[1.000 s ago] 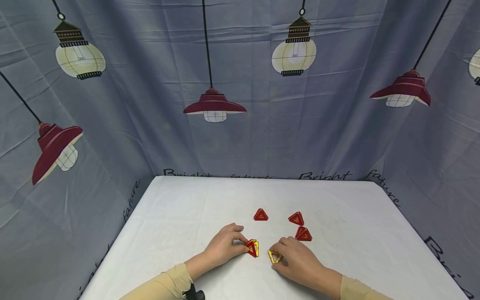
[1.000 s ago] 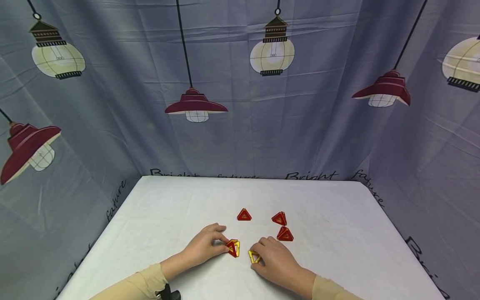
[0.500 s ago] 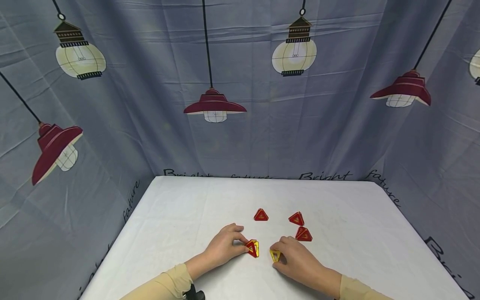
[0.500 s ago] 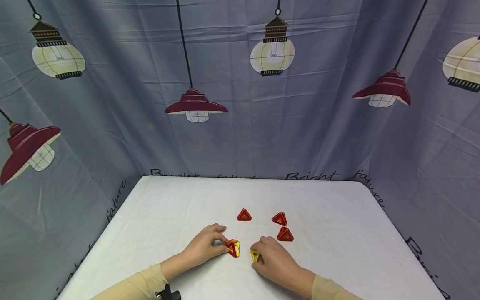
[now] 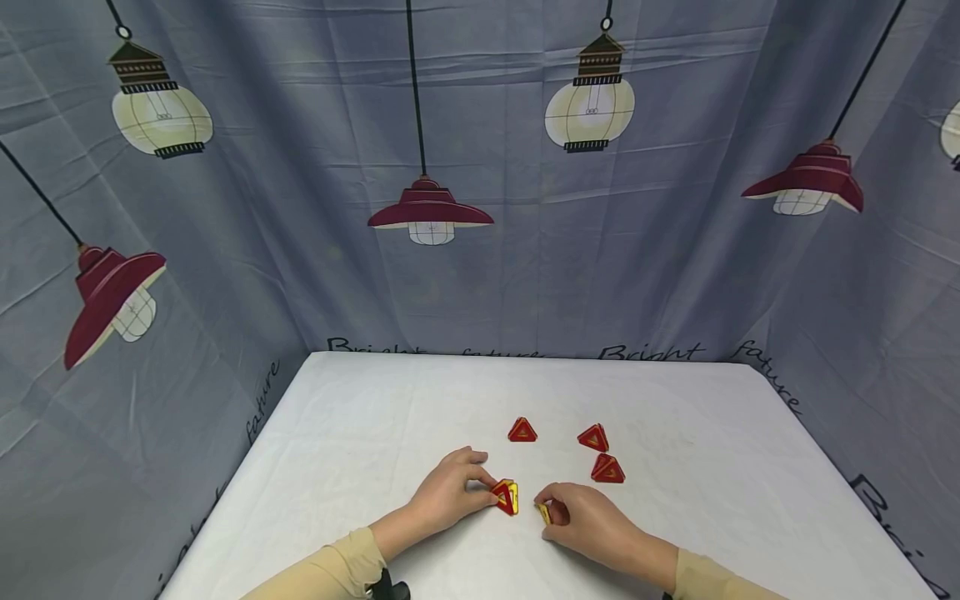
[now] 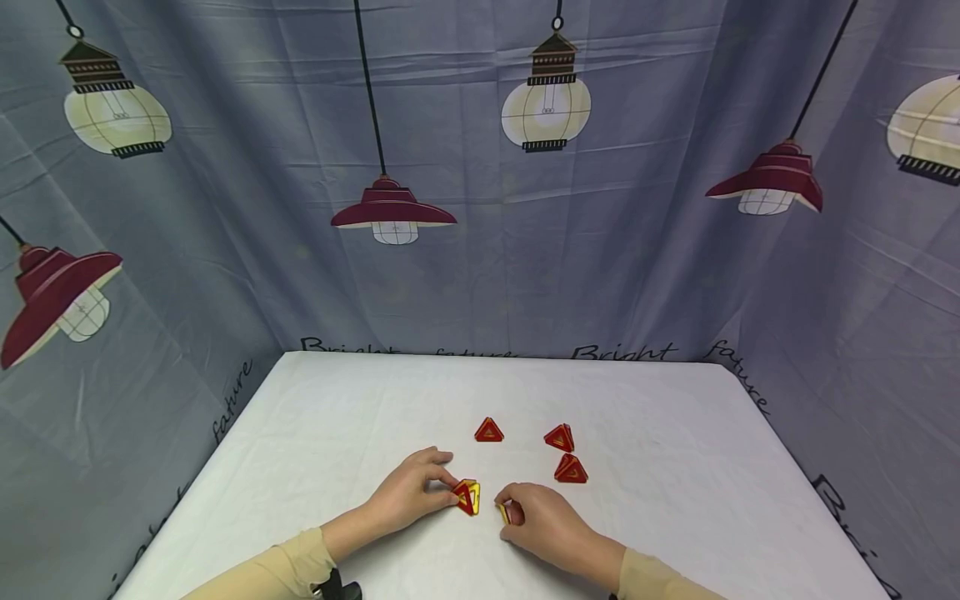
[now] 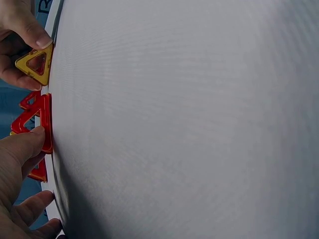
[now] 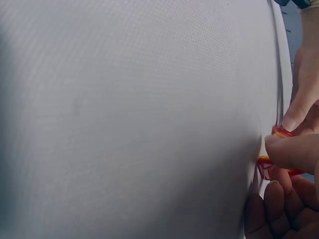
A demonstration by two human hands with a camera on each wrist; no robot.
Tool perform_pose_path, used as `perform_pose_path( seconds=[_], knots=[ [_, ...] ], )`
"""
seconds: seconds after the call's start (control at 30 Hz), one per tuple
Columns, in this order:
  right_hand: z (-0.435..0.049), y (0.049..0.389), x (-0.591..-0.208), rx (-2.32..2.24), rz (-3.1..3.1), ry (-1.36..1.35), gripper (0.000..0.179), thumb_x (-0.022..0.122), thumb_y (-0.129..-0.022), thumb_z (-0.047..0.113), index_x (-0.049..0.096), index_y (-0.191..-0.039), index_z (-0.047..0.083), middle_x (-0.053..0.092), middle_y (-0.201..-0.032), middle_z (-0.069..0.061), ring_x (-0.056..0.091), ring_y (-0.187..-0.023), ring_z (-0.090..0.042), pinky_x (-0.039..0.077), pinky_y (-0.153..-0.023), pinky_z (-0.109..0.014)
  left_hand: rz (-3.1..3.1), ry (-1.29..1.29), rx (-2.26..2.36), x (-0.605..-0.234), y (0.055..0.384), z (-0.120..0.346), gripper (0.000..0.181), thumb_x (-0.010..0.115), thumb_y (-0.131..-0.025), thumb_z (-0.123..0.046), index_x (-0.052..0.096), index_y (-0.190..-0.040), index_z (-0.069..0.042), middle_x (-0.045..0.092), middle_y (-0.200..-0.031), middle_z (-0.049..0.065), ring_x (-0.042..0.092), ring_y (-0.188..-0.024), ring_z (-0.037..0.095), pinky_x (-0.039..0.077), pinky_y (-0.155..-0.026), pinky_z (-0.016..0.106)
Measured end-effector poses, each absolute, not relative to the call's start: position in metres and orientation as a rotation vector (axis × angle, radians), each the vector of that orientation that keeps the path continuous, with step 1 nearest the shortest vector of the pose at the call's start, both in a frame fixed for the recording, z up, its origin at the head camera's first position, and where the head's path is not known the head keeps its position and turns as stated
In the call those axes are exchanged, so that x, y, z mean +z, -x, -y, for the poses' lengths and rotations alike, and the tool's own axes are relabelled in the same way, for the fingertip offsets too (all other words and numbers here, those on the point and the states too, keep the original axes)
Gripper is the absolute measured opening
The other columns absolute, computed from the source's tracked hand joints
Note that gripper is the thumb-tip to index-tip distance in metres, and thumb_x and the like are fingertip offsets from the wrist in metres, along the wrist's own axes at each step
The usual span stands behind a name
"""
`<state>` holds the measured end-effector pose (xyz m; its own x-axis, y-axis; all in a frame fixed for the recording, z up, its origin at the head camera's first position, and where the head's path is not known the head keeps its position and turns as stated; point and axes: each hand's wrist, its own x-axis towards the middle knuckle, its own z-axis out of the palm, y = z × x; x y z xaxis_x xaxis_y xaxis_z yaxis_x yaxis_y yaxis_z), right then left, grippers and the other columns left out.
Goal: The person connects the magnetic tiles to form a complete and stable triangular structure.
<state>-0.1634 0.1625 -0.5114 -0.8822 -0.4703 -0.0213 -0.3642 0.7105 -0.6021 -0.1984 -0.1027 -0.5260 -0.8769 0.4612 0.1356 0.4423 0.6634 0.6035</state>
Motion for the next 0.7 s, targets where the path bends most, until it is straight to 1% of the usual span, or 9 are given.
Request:
perform_pose_path(
  seconds=[0.2,0.53,0.7],
  knots=[
    [-0.1633,0.1631,-0.5113,-0.912,-2.726,0.685,0.033,0.087,-0.081,0.02,0.073,-0.11,0.013,0.052,-0.073,0.014,0.047,-0.066,-0.002,0.041,-0.058,-0.025,-2.845,-0.769,1.01,-0.5254,0.198,0.1021,0.013,0.082,-0.088,-0.03,0.082,-0.098,-0.021,0.062,-0.139,0.008,0.046,-0.14,0.036,0.039,-0.112,0.054],
    [-0.1664,0.1626,-0.5126,-0.879,-2.724,0.737,0.036,0.082,-0.085,0.02,0.074,-0.119,0.013,0.054,-0.081,0.016,0.048,-0.072,-0.002,0.043,-0.061,-0.023,-2.84,-0.782,1.019,-0.5238,0.1978,0.1026,0.013,0.082,-0.088,-0.029,0.082,-0.098,-0.02,0.062,-0.139,0.009,0.046,-0.139,0.037,0.039,-0.112,0.054],
    [-0.1675,0.1635,-0.5135,-0.898,-2.72,0.766,0.035,0.082,-0.086,0.023,0.075,-0.12,0.015,0.057,-0.094,0.016,0.05,-0.078,-0.002,0.045,-0.065,-0.022,-2.841,-0.787,1.022,-0.5239,0.1975,0.1028,0.013,0.082,-0.088,-0.029,0.082,-0.097,-0.021,0.062,-0.138,0.009,0.047,-0.139,0.037,0.039,-0.111,0.054]
  ],
)
